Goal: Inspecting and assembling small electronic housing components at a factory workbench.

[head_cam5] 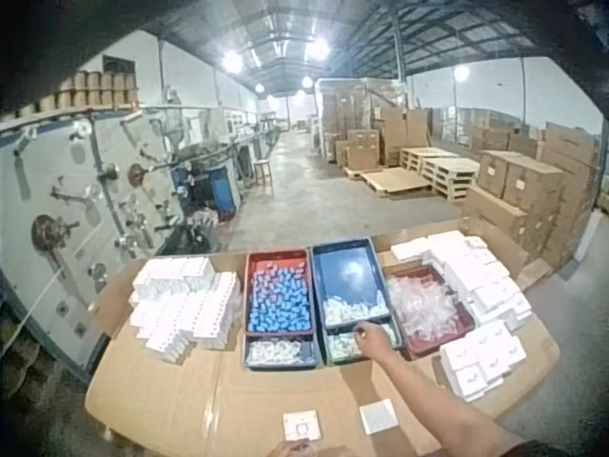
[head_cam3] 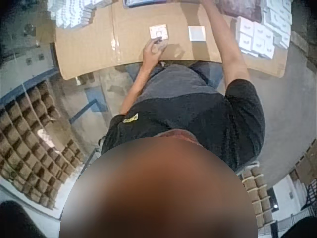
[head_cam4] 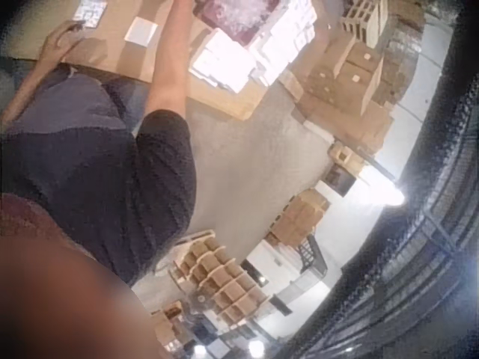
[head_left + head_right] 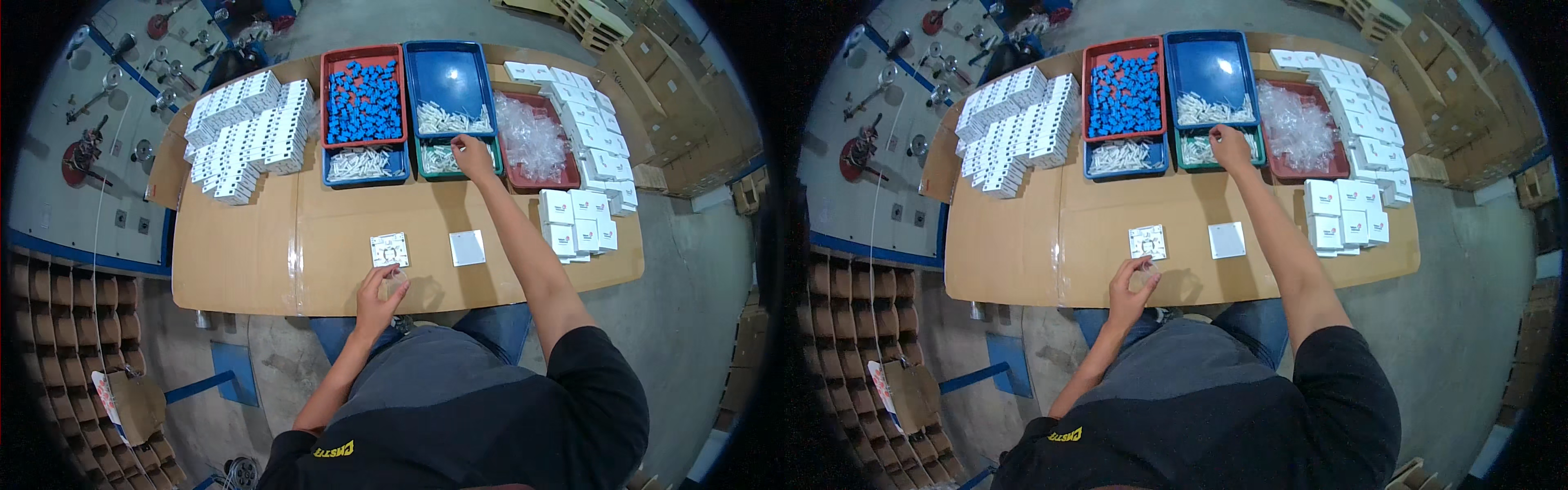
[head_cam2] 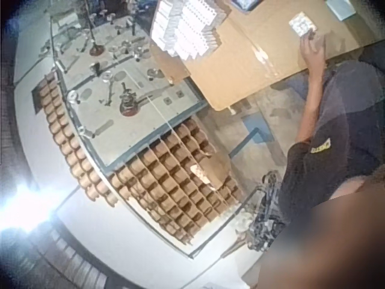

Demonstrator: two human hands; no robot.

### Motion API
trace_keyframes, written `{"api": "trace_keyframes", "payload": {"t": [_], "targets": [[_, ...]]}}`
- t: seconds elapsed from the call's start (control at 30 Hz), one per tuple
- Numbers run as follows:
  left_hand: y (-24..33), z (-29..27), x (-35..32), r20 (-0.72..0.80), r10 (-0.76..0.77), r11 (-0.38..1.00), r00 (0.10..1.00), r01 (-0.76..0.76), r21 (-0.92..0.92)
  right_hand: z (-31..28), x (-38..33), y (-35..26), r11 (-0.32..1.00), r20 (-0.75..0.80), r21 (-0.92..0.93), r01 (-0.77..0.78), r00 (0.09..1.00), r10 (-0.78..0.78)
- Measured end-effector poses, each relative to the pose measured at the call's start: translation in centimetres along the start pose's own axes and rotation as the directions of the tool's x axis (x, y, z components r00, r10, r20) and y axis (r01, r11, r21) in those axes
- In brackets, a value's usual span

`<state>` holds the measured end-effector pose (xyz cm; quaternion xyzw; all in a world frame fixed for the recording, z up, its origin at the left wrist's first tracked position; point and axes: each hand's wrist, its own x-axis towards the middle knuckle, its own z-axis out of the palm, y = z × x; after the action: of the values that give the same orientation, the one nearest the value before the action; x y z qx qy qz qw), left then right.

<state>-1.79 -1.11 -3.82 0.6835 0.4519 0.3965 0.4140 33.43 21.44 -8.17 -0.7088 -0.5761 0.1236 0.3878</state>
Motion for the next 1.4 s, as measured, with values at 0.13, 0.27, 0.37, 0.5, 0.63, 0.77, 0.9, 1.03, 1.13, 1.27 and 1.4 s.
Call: {"api": "trace_keyframes", "payload": {"t": [0.13, 0.27, 0.37, 0.5, 0.63, 0.77, 0.9, 1.03, 1.13, 1.27, 1.4], "targets": [[0.3, -0.7, -0.2, -0.015, -0.014, 1.000, 1.000, 0.014, 0.017, 1.1, 1.6, -0.4, 0.993, 0.020, -0.109, -0.042, 0.999, 0.044], [-0.4, -1.0, 0.2, -0.025, -0.001, 0.999, 1.000, 0.002, 0.047, 3.0, 0.5, 0.1, 0.993, 0.190, -0.114, 0.042, 0.982, -0.019], [0.0, -0.9, 0.4, -0.017, -0.022, 0.998, 1.000, 0.023, 0.063, 3.9, -1.2, -0.5, 0.973, 0.256, -0.225, 0.042, 0.966, 0.017], [0.4, -0.5, 0.9, 0.014, 0.013, 0.999, 1.000, -0.014, 0.040, 4.1, -1.3, 1.6, 0.981, 0.168, -0.192, 0.042, 0.986, -0.010], [0.6, -0.8, 0.7, 0.002, -0.002, 0.999, 1.000, 0.002, 0.048, 3.1, -1.0, 2.7, 0.992, 0.134, -0.077, 0.096, 0.987, -0.085], [-0.1, -0.7, 0.5, -0.001, -0.008, 0.999, 1.000, 0.008, 0.045, 2.5, -0.4, 5.0, 0.991, 0.036, -0.035, 0.131, 0.991, -0.129], [-0.3, -0.3, 0.5, 0.006, 0.001, 0.999, 1.000, -0.001, 0.038, 1.8, -0.5, 5.6, 0.994, -0.032, 0.030, 0.106, 0.994, -0.105], [-0.2, -0.2, 0.4, 0.002, 0.002, 0.999, 1.000, -0.002, 0.037, 0.3, -1.0, 3.4, 0.996, -0.047, 0.087, 0.037, 0.998, -0.032], [0.1, -0.2, 0.8, -0.015, -0.003, 0.999, 1.000, 0.003, 0.040, -0.9, -2.1, 2.4, 0.982, -0.084, 0.190, 0.003, 0.996, 0.013], [0.2, -0.1, 2.2, -0.057, -0.012, 0.999, 0.998, 0.014, 0.030, -2.0, -4.6, 2.7, 0.819, 0.059, 0.559, -0.129, 0.991, 0.116], [0.7, 0.3, 3.7, -0.089, 0.063, 0.997, 0.994, -0.058, 0.055, -5.2, -10.2, -4.7, 0.797, 0.258, 0.561, -0.222, 0.962, 0.087]]}}
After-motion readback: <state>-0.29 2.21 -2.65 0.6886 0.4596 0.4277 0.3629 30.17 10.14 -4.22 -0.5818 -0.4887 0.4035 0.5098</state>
